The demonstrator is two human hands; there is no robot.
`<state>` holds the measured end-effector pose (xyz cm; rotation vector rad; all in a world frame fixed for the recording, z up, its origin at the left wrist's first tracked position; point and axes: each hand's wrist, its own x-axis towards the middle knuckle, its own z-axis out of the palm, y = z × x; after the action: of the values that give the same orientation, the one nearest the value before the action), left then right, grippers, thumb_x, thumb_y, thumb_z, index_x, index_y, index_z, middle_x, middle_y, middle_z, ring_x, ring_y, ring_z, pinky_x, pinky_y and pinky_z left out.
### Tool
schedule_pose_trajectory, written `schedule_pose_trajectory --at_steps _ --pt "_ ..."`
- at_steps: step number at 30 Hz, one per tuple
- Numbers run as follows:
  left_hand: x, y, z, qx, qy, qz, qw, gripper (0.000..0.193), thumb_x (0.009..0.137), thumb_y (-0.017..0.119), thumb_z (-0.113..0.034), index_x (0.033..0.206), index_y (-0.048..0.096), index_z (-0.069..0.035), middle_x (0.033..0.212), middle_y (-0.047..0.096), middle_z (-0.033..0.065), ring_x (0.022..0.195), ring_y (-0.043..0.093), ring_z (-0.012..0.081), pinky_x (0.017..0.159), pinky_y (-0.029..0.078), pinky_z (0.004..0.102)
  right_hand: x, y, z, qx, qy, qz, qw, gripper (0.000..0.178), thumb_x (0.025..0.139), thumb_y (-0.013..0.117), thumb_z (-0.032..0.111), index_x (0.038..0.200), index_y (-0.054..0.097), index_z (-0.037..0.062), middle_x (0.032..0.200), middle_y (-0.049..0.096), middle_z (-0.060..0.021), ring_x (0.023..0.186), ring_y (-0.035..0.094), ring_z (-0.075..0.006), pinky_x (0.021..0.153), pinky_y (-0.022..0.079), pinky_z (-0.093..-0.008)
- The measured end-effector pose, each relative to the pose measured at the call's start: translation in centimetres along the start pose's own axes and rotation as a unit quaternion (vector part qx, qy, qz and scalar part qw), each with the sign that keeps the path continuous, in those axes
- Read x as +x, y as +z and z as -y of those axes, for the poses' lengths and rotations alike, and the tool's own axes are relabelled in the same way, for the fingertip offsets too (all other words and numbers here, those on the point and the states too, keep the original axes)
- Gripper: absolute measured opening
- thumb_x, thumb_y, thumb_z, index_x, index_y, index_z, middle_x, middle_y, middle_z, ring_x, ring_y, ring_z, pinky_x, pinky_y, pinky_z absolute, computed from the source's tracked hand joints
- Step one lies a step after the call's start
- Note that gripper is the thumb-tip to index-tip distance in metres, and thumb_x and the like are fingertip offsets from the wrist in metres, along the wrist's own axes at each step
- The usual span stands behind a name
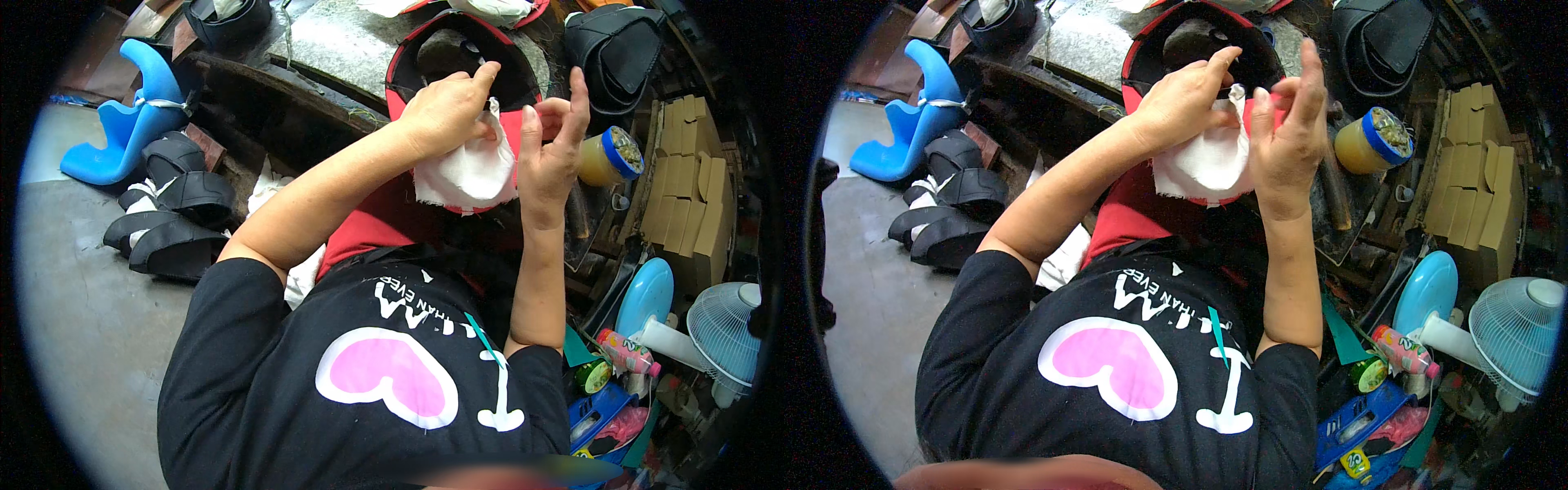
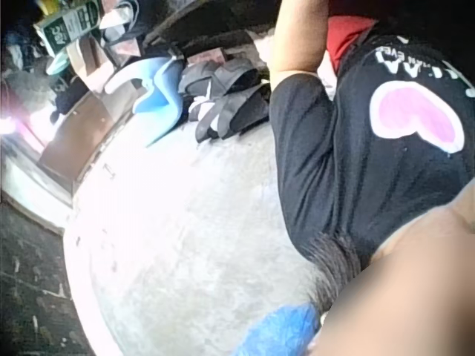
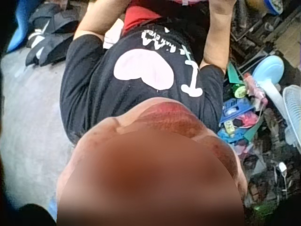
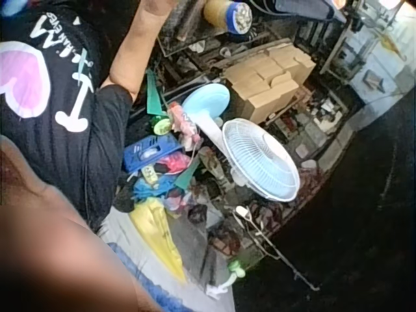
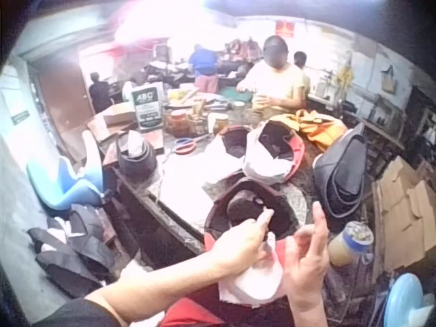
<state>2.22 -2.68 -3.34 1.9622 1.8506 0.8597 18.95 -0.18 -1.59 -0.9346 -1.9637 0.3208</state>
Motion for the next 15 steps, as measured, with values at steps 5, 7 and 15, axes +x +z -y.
schedule_pose_trajectory --at_steps 5,7,15 --pt "-0.7 -0.4 -0.9 0.008 -0.003 0.007 1.0 0.115 0.065 0.088 -0.034 0.156 0.024 -0.008 0.118 0.063 0.0216 0.104 0.065 0.0401 0.09 0.054 0.0453 -0.1 0.8 -0.2 -0.001 0.058 0.089 0.994 0.068 0.088 0.071 0.014 0.147 0.037 0.0103 0.083 0.068 -0.0114 0.074 0.069 -0.0293 0.07 0.055 -0.0402" --pt "-1.1 -0.5 -0.9 0.011 0.004 0.012 1.0 0.128 0.058 0.091 -0.042 0.157 0.02 -0.004 0.118 0.062 0.0236 0.105 0.064 0.0414 0.09 0.053 0.0451 -0.6 1.0 -1.7 0.012 0.081 0.088 0.993 0.059 0.087 0.069 0.007 0.139 0.042 0.0086 0.083 0.067 -0.011 0.074 0.069 -0.0267 0.07 0.055 -0.0376" --pt "-0.9 0.3 -0.4 0.032 0.035 -0.015 0.999 0.119 0.064 0.087 -0.05 0.154 0.026 -0.003 0.118 0.063 0.0255 0.112 0.061 0.0422 0.094 0.051 0.0473 -3.3 1.2 -6.4 0.397 0.221 0.026 0.89 0.036 0.083 0.056 -0.012 0.111 0.045 0.0078 0.094 0.059 -0.0047 0.082 0.054 -0.0087 0.079 0.044 -0.0222"
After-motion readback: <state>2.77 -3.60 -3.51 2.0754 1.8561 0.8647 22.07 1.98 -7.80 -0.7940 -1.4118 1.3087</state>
